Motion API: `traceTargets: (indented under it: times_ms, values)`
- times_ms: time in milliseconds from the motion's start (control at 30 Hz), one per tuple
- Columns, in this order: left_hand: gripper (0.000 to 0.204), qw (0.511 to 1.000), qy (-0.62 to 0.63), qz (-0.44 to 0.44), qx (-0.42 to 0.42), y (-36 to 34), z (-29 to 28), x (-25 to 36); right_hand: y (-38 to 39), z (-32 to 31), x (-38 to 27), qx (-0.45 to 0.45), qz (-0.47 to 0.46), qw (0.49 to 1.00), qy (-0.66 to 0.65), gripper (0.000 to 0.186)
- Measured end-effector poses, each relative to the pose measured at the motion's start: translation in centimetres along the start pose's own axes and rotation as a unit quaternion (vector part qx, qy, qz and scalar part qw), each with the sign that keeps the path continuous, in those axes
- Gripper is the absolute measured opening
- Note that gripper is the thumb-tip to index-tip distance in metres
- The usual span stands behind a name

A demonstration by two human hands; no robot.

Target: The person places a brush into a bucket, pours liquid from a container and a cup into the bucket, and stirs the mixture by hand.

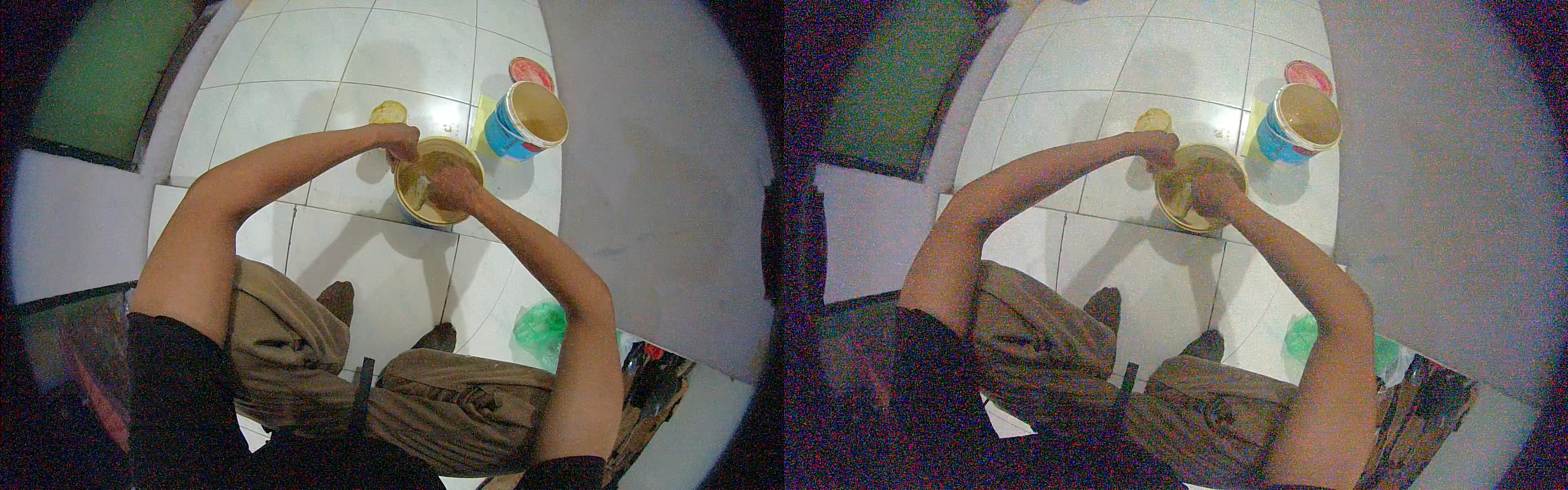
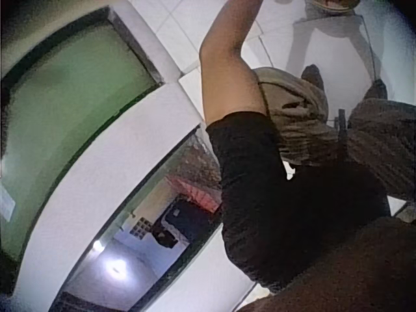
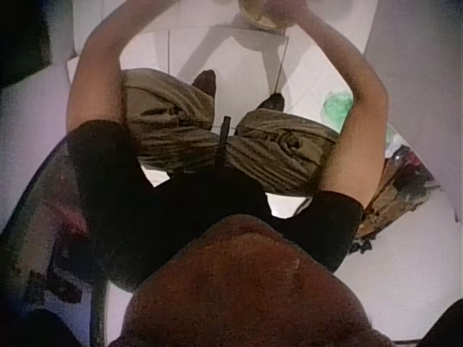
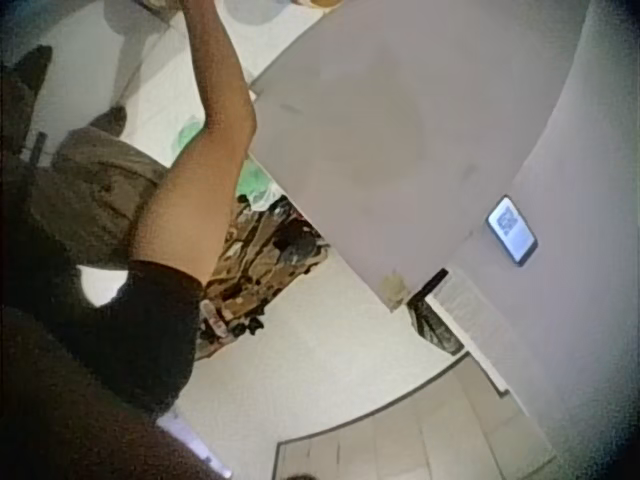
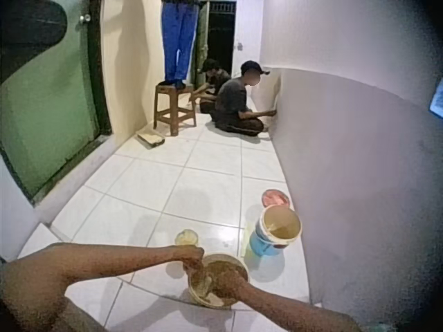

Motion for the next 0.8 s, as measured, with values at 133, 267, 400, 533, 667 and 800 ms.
traceTargets:
  times_ms: [133,267,400,533,667,800]
  values:
    - [0.040,0.999,0.041,-0.007,-0.013,0.4,-0.3,-1.1,-0.5,-2.5,-1.2,0.156,-0.037,0.986,0.045,0.017]
    - [0.036,0.999,0.039,-0.015,-0.016,0.5,-0.1,-1.9,-1.6,-1.6,-1.3,0.077,0.016,0.993,0.093,0.011]
    - [0.034,0.999,0.039,-0.031,-0.007,0.7,0.1,-2.5,-1.6,-1.0,-1.8,0.084,0.063,0.989,0.107,0.009]
    - [0.029,0.995,0.096,0.004,-0.016,0.9,0.8,-2.9,-1.3,-1.1,-1.9,0.063,0.119,0.988,0.073,0.009]
    - [0.029,0.985,0.164,0.028,-0.048,1.1,1.4,-3.5,-2.5,0.4,-1.2,0.010,0.204,0.979,0.008,0.013]
    - [0.034,0.993,0.114,-0.002,-0.022,1.1,1.6,-4.2,-3.1,1.2,-3.0,0.054,0.166,0.977,0.122,0.017]
Point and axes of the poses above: each hand's wrist, its own y-axis away from the middle knuckle, its own z-axis out of the palm, x = y × z, the point moved 6 cm from there along -y, towards the middle knuckle, and after that the axes turned 1 degree about -x, right-handed, at the moved point
